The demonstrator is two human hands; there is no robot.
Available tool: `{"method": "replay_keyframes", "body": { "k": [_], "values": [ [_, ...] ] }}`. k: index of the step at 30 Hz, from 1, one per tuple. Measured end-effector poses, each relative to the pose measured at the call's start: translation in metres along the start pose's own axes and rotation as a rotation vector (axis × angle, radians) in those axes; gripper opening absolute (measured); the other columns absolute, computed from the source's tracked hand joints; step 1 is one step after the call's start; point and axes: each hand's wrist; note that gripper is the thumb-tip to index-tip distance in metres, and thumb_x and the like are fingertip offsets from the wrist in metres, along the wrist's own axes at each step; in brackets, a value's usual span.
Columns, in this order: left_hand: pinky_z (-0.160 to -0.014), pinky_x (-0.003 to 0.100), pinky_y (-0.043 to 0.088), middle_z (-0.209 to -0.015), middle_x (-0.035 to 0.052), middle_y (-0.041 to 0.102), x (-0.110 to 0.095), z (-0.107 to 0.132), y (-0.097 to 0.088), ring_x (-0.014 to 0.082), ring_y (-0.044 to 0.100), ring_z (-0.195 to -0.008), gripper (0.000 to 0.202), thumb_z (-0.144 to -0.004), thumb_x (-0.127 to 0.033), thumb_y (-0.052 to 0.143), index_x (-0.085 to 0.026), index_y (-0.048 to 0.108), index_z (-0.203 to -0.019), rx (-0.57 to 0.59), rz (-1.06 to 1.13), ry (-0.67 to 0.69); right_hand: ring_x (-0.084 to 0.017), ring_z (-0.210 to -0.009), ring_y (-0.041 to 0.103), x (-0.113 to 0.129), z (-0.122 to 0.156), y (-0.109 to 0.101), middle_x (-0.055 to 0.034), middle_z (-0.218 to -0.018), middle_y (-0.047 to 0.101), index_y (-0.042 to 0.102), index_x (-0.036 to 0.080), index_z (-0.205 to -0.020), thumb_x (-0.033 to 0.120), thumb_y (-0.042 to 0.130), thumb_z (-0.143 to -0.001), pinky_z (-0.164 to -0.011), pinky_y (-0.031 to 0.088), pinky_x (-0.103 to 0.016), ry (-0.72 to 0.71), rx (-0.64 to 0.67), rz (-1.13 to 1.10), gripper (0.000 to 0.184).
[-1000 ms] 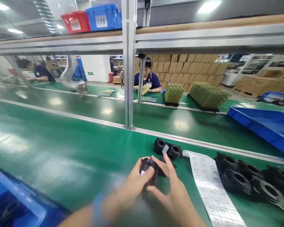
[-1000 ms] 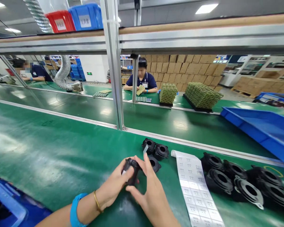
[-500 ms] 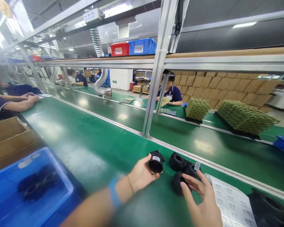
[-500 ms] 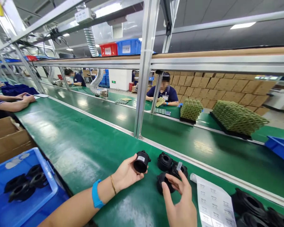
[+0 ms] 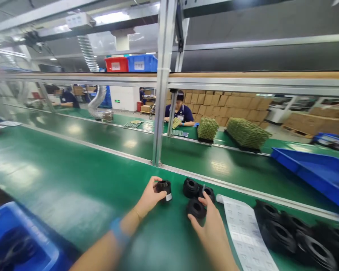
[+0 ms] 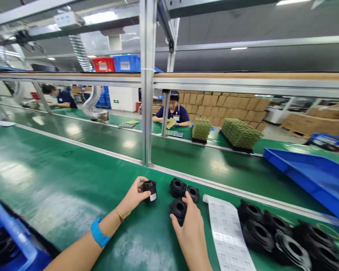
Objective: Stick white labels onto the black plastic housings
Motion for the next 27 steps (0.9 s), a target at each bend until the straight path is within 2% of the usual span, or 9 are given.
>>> {"method": "replay_keyframes", "body": {
  "k": [4,8,11,13,15,17,18,23,27],
  "values": [
    [-0.085,0.031,0.045,-0.1,0.002,0.06,0.004,-0.017,-0.017,0.0158,0.057,-0.089,0.049,-0.061,-0.01,0.063,-0.02,0.044,-0.105,0.073,-0.248,0.097,-0.028,-0.127,0.049,0.0,0.003,0.001,-0.0091,-0.136,0.054,0.023,0.026,-0.149,0.042,0.05,-0.086,-0.108,0.043,-0.052,0.028,0.025,0.031,0.07],
    [-0.109,0.042,0.034,-0.115,0.0053,0.052,0.001,-0.015,-0.025,0.0222,0.05,-0.115,0.05,-0.06,-0.007,0.059,-0.02,0.048,-0.107,0.062,-0.416,0.197,-0.028,-0.124,0.052,0.008,0.003,-0.008,-0.0078,-0.134,0.055,0.021,0.029,-0.149,0.042,0.056,-0.082,-0.106,0.044,-0.052,0.187,0.076,-0.078,0.077],
    [-0.12,0.047,0.018,-0.136,0.0094,0.037,-0.011,0.003,-0.016,0.027,0.031,-0.137,0.051,-0.067,-0.01,0.06,-0.021,0.05,-0.116,-0.113,-0.522,0.399,-0.026,-0.119,0.057,0.018,0.003,-0.02,-0.006,-0.132,0.057,0.022,0.034,-0.147,0.053,0.065,-0.079,-0.107,0.044,-0.049,0.284,0.037,-0.359,0.083],
    [-0.115,0.047,0.029,-0.129,0.0099,0.041,-0.019,0.021,-0.001,0.0254,0.041,-0.129,0.04,-0.08,-0.021,0.058,-0.022,0.048,-0.119,-0.08,-0.433,0.453,-0.024,-0.12,0.057,0.024,0.003,-0.026,-0.0064,-0.133,0.058,0.023,0.035,-0.145,0.059,0.068,-0.078,-0.11,0.043,-0.047,0.316,0.044,-0.577,0.085],
    [-0.095,0.042,0.046,-0.114,0.0089,0.05,-0.024,0.039,0.017,0.0221,0.055,-0.107,0.033,-0.091,-0.037,0.051,-0.021,0.047,-0.119,0.169,-0.165,0.28,-0.024,-0.12,0.058,0.03,0.004,-0.029,-0.0073,-0.129,0.06,0.023,0.033,-0.144,0.061,0.068,-0.078,-0.109,0.043,-0.044,0.347,0.087,-0.747,0.085],
    [-0.08,0.036,0.051,-0.108,0.0084,0.054,-0.023,0.053,0.034,0.0192,0.06,-0.094,0.042,-0.091,-0.05,0.052,-0.019,0.046,-0.119,0.399,0.106,0.022,-0.023,-0.111,0.062,0.034,0.005,-0.028,-0.0078,-0.119,0.065,0.025,0.03,-0.143,0.064,0.069,-0.076,-0.102,0.048,-0.041,0.377,0.128,-0.828,0.087],
    [-0.076,0.034,0.052,-0.107,0.0085,0.056,-0.021,0.058,0.04,0.0185,0.062,-0.091,0.048,-0.088,-0.054,0.056,-0.019,0.045,-0.119,0.459,0.2,-0.079,-0.023,-0.103,0.065,0.036,0.005,-0.028,-0.007,-0.11,0.068,0.026,0.028,-0.142,0.066,0.069,-0.075,-0.097,0.05,-0.04,0.395,0.14,-0.83,0.088],
    [-0.063,0.026,0.052,-0.088,0.0043,0.064,-0.007,0.066,0.053,0.0144,0.065,-0.073,0.06,-0.077,-0.05,0.075,-0.017,0.044,-0.117,0.445,0.404,-0.403,-0.023,-0.078,0.066,0.045,0.008,-0.027,-0.0016,-0.082,0.069,0.036,0.028,-0.135,0.076,0.059,-0.076,-0.074,0.051,-0.036,0.499,0.215,-0.686,0.08],
    [-0.058,0.024,0.052,-0.086,0.0042,0.065,-0.004,0.069,0.053,0.0125,0.063,-0.069,0.048,-0.08,-0.044,0.073,-0.015,0.053,-0.112,0.43,0.512,-0.49,-0.022,-0.069,0.062,0.054,0.009,-0.031,0.0008,-0.073,0.068,0.041,0.03,-0.131,0.08,0.051,-0.078,-0.067,0.047,-0.034,0.504,0.228,-0.583,0.073]
  ]
}}
Point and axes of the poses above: each hand's wrist, its own z-axis away from the middle knuckle, its own y-axis out of the palm, x = y × z
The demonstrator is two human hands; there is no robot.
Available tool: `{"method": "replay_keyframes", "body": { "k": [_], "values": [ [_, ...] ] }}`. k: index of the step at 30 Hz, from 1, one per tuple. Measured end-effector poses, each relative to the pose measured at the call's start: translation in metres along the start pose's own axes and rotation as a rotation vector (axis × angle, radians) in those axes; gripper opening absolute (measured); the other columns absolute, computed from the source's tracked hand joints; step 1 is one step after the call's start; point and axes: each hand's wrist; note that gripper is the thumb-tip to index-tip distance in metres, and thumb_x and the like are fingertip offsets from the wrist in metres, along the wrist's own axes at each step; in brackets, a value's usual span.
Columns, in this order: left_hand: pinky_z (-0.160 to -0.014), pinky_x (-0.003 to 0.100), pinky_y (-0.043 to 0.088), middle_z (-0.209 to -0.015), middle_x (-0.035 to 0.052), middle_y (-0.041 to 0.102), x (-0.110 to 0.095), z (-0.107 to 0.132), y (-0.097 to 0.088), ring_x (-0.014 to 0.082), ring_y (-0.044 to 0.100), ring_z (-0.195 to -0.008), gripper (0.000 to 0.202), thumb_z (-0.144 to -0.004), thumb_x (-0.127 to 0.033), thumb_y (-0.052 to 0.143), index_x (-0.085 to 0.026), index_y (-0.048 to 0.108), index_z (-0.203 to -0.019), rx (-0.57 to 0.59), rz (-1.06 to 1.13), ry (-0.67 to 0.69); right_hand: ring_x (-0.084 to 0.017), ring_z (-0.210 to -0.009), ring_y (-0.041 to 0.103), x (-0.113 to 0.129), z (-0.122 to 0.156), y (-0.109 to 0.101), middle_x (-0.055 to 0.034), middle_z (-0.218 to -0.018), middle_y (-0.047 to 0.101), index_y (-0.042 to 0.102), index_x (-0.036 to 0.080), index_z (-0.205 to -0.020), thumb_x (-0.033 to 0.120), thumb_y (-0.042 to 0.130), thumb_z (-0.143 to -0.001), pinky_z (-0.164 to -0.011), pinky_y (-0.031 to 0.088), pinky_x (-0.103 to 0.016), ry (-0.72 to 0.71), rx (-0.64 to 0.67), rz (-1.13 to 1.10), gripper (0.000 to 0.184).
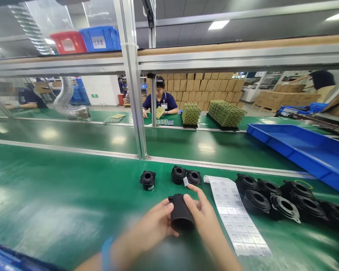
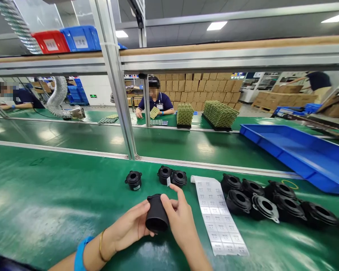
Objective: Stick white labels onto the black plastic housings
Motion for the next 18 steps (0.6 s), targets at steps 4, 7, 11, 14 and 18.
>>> {"method": "replay_keyframes", "body": {
  "k": [4,7,11,14,18],
  "values": [
    [-0.057,0.021,0.05,-0.085,0.0037,0.066,-0.001,0.002,0.003,0.0103,0.063,-0.067,0.032,-0.089,-0.04,0.061,-0.013,0.061,-0.106,-0.004,0.115,-0.044,-0.02,-0.069,0.062,-0.003,0.001,-0.002,0.0024,-0.073,0.067,0.045,0.033,-0.128,0.076,0.044,-0.086,-0.07,0.045,-0.035,-0.056,-0.005,0.137,0.06],
    [-0.054,0.019,0.048,-0.082,0.0027,0.065,-0.005,0.002,0.003,0.0084,0.062,-0.064,0.032,-0.095,-0.04,0.051,-0.014,0.061,-0.109,-0.088,0.16,-0.094,-0.021,-0.091,0.064,-0.008,-0.002,-0.008,-0.002,-0.1,0.07,0.044,0.033,-0.13,0.072,0.047,-0.087,-0.085,0.048,-0.037,-0.12,-0.021,0.091,0.059],
    [-0.045,0.017,0.041,-0.07,-0.0007,0.059,-0.008,0.001,-0.002,0.0066,0.055,-0.05,0.042,-0.093,-0.05,0.051,-0.013,0.057,-0.113,-0.15,-0.005,-0.053,-0.021,-0.111,0.059,-0.008,-0.003,-0.015,-0.0038,-0.134,0.057,0.034,0.037,-0.139,0.065,0.059,-0.084,-0.1,0.046,-0.041,-0.157,0.175,0.044,0.067],
    [-0.039,0.016,0.037,-0.063,-0.0047,0.053,-0.008,0.002,-0.004,0.0055,0.048,-0.043,0.05,-0.083,-0.059,0.063,-0.015,0.055,-0.106,-0.209,-0.191,0.016,-0.019,-0.106,0.059,-0.006,-0.002,-0.013,-0.001,-0.142,0.05,0.037,0.04,-0.139,0.053,0.071,-0.079,-0.1,0.048,-0.041,-0.147,0.305,0.159,0.07],
    [-0.05,0.018,0.049,-0.081,0.0039,0.064,-0.009,0.004,-0.003,0.01,0.062,-0.06,0.051,-0.086,-0.057,0.06,-0.014,0.057,-0.111,-0.141,-0.106,0.039,-0.024,-0.117,0.056,-0.01,-0.004,-0.008,-0.008,-0.136,0.051,0.038,0.031,-0.138,0.052,0.074,-0.076,-0.096,0.051,-0.039,-0.174,0.244,0.03,0.076]
  ]
}}
Point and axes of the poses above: each hand's wrist, its own z-axis away from the middle knuckle, its own y-axis out of the palm, x = y × z
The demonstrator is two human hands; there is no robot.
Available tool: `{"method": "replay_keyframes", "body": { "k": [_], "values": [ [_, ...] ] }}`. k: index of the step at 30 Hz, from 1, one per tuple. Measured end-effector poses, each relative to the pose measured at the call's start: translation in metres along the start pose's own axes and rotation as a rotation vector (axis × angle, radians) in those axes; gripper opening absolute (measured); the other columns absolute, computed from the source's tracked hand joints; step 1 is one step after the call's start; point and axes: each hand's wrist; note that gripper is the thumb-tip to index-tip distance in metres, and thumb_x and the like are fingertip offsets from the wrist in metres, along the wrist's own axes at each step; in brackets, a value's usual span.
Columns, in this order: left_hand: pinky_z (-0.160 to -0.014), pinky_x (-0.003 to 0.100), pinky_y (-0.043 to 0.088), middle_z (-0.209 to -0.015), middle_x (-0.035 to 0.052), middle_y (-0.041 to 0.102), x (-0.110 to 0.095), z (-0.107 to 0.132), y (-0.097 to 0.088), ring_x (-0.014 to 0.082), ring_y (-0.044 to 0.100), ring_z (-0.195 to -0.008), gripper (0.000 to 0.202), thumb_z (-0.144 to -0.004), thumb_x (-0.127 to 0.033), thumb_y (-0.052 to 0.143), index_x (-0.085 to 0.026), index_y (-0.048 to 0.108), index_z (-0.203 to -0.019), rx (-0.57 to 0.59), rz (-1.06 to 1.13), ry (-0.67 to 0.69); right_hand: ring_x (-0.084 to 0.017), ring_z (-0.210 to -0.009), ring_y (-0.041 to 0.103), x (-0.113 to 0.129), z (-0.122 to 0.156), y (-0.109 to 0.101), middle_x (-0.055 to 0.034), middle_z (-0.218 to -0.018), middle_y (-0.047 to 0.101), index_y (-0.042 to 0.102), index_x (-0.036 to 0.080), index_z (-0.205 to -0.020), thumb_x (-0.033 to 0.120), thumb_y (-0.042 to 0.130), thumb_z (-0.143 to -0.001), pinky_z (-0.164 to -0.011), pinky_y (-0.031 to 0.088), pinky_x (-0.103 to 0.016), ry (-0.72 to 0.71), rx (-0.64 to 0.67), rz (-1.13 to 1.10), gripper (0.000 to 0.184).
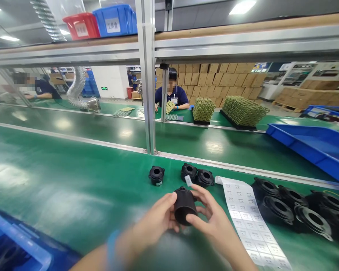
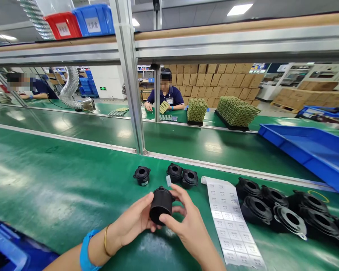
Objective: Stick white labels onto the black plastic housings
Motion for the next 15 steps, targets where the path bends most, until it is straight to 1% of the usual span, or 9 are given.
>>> {"method": "replay_keyframes", "body": {
  "k": [2,4,7,9,10,11,12,14,15],
  "values": [
    [-0.067,0.026,0.058,-0.097,0.0102,0.067,-0.0026,0.0014,0.0013,0.0142,0.067,-0.078,0.045,-0.091,-0.048,0.058,-0.012,0.059,-0.118,0.059,0.124,0.003,-0.024,-0.119,0.056,-0.0034,-0.0016,0.0011,-0.0085,-0.136,0.05,0.032,0.032,-0.141,0.05,0.078,-0.073,-0.097,0.051,-0.039,-0.032,-0.054,-0.027,0.085],
    [-0.078,0.034,0.06,-0.103,0.0122,0.067,-0.0056,0.0028,0.0017,0.0159,0.067,-0.083,0.041,-0.092,-0.04,0.058,-0.011,0.059,-0.121,0.077,0.2,-0.01,-0.024,-0.122,0.053,-0.0064,-0.0029,0.0026,-0.0072,-0.137,0.05,0.03,0.034,-0.142,0.049,0.079,-0.072,-0.1,0.05,-0.039,-0.066,-0.087,0.027,0.087],
    [-0.079,0.036,0.059,-0.107,0.0135,0.067,-0.0092,0.0039,0.0007,0.0189,0.068,-0.085,0.041,-0.091,-0.036,0.059,-0.012,0.055,-0.125,0.068,0.227,-0.022,-0.024,-0.122,0.054,-0.0092,-0.0049,0.006,-0.005,-0.14,0.048,0.03,0.037,-0.143,0.049,0.078,-0.072,-0.104,0.048,-0.042,-0.077,-0.092,0.135,0.087],
    [-0.082,0.037,0.058,-0.11,0.0136,0.066,-0.0103,0.0035,-0.0001,0.0213,0.069,-0.09,0.04,-0.091,-0.035,0.059,-0.014,0.053,-0.124,0.048,0.226,-0.01,-0.024,-0.122,0.053,-0.0095,-0.0057,0.0072,-0.0039,-0.142,0.047,0.029,0.038,-0.144,0.052,0.077,-0.073,-0.106,0.046,-0.043,-0.089,-0.074,0.177,0.087],
    [-0.083,0.038,0.057,-0.11,0.0127,0.066,-0.0105,0.003,-0.0003,0.0214,0.068,-0.092,0.038,-0.091,-0.035,0.059,-0.015,0.052,-0.122,0.032,0.226,0.001,-0.024,-0.124,0.052,-0.009,-0.0057,0.007,-0.0036,-0.144,0.046,0.03,0.037,-0.144,0.054,0.076,-0.074,-0.107,0.045,-0.043,-0.11,-0.078,0.184,0.085],
    [-0.084,0.039,0.057,-0.108,0.0115,0.065,-0.0105,0.0022,-0.0005,0.0209,0.067,-0.092,0.035,-0.091,-0.035,0.059,-0.015,0.051,-0.12,0.016,0.22,0.012,-0.024,-0.125,0.05,-0.0082,-0.0054,0.0061,-0.0033,-0.143,0.046,0.035,0.036,-0.141,0.055,0.074,-0.076,-0.108,0.044,-0.042,-0.137,-0.108,0.176,0.079],
    [-0.086,0.039,0.056,-0.106,0.0102,0.065,-0.0105,0.0012,-0.0007,0.0203,0.067,-0.092,0.033,-0.091,-0.035,0.059,-0.016,0.05,-0.118,-0.001,0.213,0.023,-0.024,-0.125,0.05,-0.0069,-0.0047,0.0047,-0.0033,-0.139,0.049,0.042,0.034,-0.136,0.057,0.071,-0.078,-0.107,0.044,-0.04,-0.156,-0.167,0.152,0.069],
    [-0.086,0.04,0.055,-0.103,0.0084,0.064,-0.0101,-0.0011,-0.0011,0.0202,0.066,-0.092,0.03,-0.091,-0.035,0.058,-0.018,0.048,-0.114,-0.03,0.192,0.033,-0.022,-0.113,0.055,-0.0033,-0.0028,0.0008,-0.0036,-0.122,0.059,0.057,0.029,-0.115,0.061,0.064,-0.082,-0.098,0.047,-0.034,-0.122,-0.316,0.089,0.047],
    [-0.086,0.04,0.054,-0.103,0.0082,0.064,-0.01,-0.0022,-0.0013,0.0207,0.067,-0.092,0.03,-0.091,-0.036,0.058,-0.018,0.047,-0.113,-0.038,0.181,0.035,-0.02,-0.102,0.058,-0.0013,-0.0017,-0.0012,-0.0032,-0.109,0.062,0.06,0.027,-0.103,0.062,0.062,-0.083,-0.091,0.049,-0.031,-0.074,-0.369,0.06,0.041]
  ]
}}
Point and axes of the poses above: each hand's wrist, its own z-axis away from the middle knuckle, its own y-axis out of the palm, x = y × z
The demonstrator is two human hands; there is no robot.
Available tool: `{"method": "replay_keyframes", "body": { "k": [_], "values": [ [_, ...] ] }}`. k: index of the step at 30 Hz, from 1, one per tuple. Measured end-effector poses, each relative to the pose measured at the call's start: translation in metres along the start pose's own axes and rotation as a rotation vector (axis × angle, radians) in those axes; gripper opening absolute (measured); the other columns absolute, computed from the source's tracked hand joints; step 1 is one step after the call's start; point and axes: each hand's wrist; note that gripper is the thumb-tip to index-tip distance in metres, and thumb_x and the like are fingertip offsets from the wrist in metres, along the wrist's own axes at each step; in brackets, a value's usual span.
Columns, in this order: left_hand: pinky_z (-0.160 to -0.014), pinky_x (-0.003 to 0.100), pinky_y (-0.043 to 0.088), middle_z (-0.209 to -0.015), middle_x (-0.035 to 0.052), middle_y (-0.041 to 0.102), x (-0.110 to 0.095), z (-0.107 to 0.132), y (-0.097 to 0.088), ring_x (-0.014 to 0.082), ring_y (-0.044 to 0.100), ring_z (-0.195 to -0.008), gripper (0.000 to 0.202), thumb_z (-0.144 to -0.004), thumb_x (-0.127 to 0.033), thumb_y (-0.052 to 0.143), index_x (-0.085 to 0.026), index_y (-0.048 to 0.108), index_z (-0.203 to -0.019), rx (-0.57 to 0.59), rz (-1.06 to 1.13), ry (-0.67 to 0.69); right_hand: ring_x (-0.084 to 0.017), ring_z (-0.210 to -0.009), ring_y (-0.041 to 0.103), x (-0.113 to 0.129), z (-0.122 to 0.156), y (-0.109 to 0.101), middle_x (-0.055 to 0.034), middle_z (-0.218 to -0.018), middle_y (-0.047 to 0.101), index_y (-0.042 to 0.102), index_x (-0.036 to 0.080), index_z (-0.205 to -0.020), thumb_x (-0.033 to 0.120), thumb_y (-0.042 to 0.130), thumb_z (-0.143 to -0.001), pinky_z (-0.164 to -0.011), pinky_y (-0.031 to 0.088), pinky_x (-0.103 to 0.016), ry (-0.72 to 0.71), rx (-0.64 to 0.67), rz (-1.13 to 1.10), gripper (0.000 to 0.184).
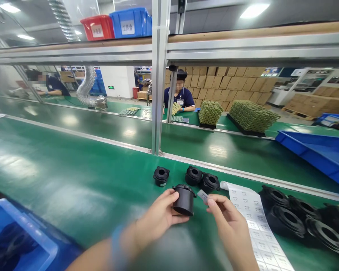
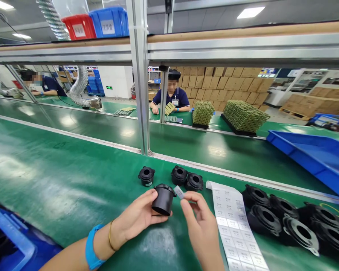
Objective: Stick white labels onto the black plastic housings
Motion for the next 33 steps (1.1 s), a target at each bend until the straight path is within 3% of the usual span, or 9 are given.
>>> {"method": "replay_keyframes", "body": {
  "k": [3,6,11,16,24,33],
  "values": [
    [-0.086,0.04,0.052,-0.107,0.009,0.064,0.0,-0.002,0.0,0.0216,0.067,-0.092,0.03,-0.092,-0.035,0.055,-0.021,0.042,-0.116,-0.016,-0.018,0.018,-0.016,-0.079,0.056,0.006,0.001,-0.004,-0.0008,-0.081,0.062,0.06,0.024,-0.087,0.062,0.061,-0.084,-0.075,0.048,-0.026,0.129,0.031,-0.038,0.039],
    [-0.088,0.041,0.051,-0.117,0.0113,0.063,0.001,-0.001,0.002,0.0206,0.066,-0.095,0.036,-0.095,-0.033,0.05,-0.023,0.039,-0.127,-0.01,-0.039,0.055,-0.014,-0.069,0.052,0.01,0.002,-0.004,-0.0004,-0.072,0.059,0.062,0.022,-0.081,0.061,0.063,-0.083,-0.067,0.045,-0.024,0.17,0.153,-0.106,0.039],
    [-0.093,0.044,0.05,-0.131,0.0117,0.057,0.004,0.003,0.006,0.0205,0.063,-0.102,0.048,-0.096,-0.031,0.049,-0.029,0.032,-0.14,0.02,-0.035,0.104,-0.012,-0.066,0.05,0.016,0.006,0.001,-0.0005,-0.077,0.061,0.063,0.022,-0.077,0.062,0.065,-0.081,-0.062,0.043,-0.023,0.197,0.252,-0.089,0.04],
    [-0.1,0.047,0.047,-0.128,0.0112,0.057,0.007,0.005,0.008,0.0224,0.06,-0.107,0.053,-0.094,-0.034,0.051,-0.027,0.03,-0.142,0.024,-0.048,0.135,-0.012,-0.061,0.051,0.02,0.011,0.002,-0.0008,-0.071,0.061,0.064,0.021,-0.076,0.061,0.066,-0.08,-0.059,0.045,-0.024,0.238,0.274,-0.112,0.039],
    [-0.094,0.037,0.046,-0.123,0.0091,0.056,0.006,0.009,0.011,0.0188,0.057,-0.102,0.059,-0.09,-0.03,0.053,-0.027,0.026,-0.142,0.019,-0.091,0.133,-0.012,-0.056,0.05,0.023,0.011,0.007,-0.002,-0.064,0.06,0.066,0.019,-0.071,0.06,0.07,-0.075,-0.054,0.044,-0.023,0.263,0.297,-0.113,0.041],
    [-0.107,0.039,0.037,-0.128,0.0088,0.056,0.007,0.01,0.01,0.0217,0.057,-0.114,0.067,-0.086,-0.035,0.059,-0.028,0.024,-0.143,0.014,-0.14,0.112,-0.013,-0.062,0.054,0.013,0.016,0.012,-0.0017,-0.068,0.062,0.067,0.021,-0.074,0.059,0.07,-0.076,-0.055,0.044,-0.021,0.242,0.247,-0.08,0.038]
  ]
}}
Point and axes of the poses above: each hand's wrist, its own z-axis away from the middle knuckle, its own y-axis out of the palm, x = y × z
